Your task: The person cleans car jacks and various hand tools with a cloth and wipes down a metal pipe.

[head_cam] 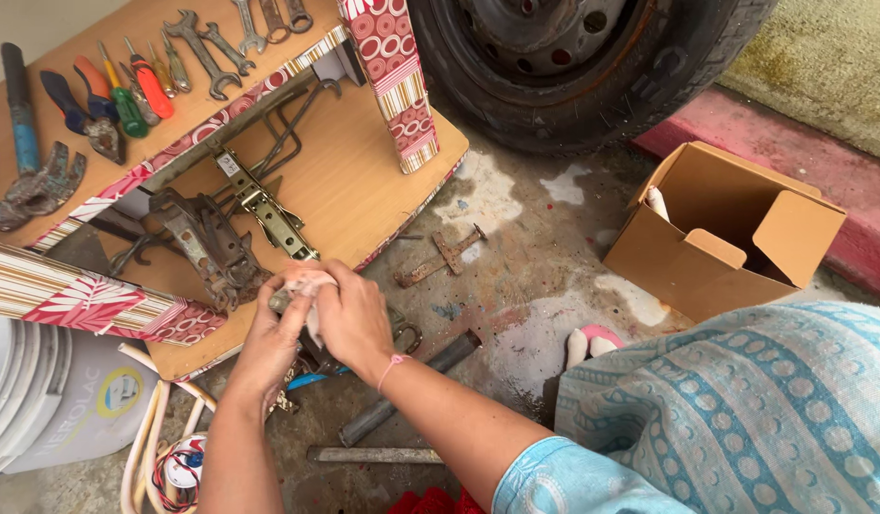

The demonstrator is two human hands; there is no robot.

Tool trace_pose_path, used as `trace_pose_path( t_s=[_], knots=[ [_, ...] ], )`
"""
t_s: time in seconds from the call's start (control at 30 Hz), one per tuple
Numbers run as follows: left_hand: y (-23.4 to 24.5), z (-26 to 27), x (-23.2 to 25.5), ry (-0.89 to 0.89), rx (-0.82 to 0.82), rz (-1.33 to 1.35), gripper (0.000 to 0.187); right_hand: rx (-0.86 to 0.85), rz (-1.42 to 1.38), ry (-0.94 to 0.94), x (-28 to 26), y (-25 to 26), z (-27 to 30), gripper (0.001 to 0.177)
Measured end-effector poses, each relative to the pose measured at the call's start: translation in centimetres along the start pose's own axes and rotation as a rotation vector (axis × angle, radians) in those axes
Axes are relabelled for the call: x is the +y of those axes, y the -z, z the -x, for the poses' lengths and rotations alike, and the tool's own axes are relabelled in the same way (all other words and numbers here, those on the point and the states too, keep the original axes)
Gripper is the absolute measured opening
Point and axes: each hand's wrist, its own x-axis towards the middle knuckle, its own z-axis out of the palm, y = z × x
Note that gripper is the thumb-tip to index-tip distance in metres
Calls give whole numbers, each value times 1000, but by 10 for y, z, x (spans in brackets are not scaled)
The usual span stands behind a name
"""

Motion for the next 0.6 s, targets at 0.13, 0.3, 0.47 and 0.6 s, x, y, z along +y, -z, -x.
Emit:
trace_pose_path(
  t_s=[0.13, 0.3, 0.47, 0.6],
  knots=[
    [0, -7, -10, -111, -31, 88, 87, 24, -222, 6, -16, -3, -5, 26],
    [-11, 1, -4, -72, -59, -39, 85, 72, -32, 246, 18, 0, -11, 28],
    [-5, -3, -7, -64, -71, -37, 86, -96, -33, 48, 48, -17, -40, 27],
    [0, -1, -3, -41, 79, -98, 102, -225, -770, -91, 52, -24, -64, 33]
  ],
)
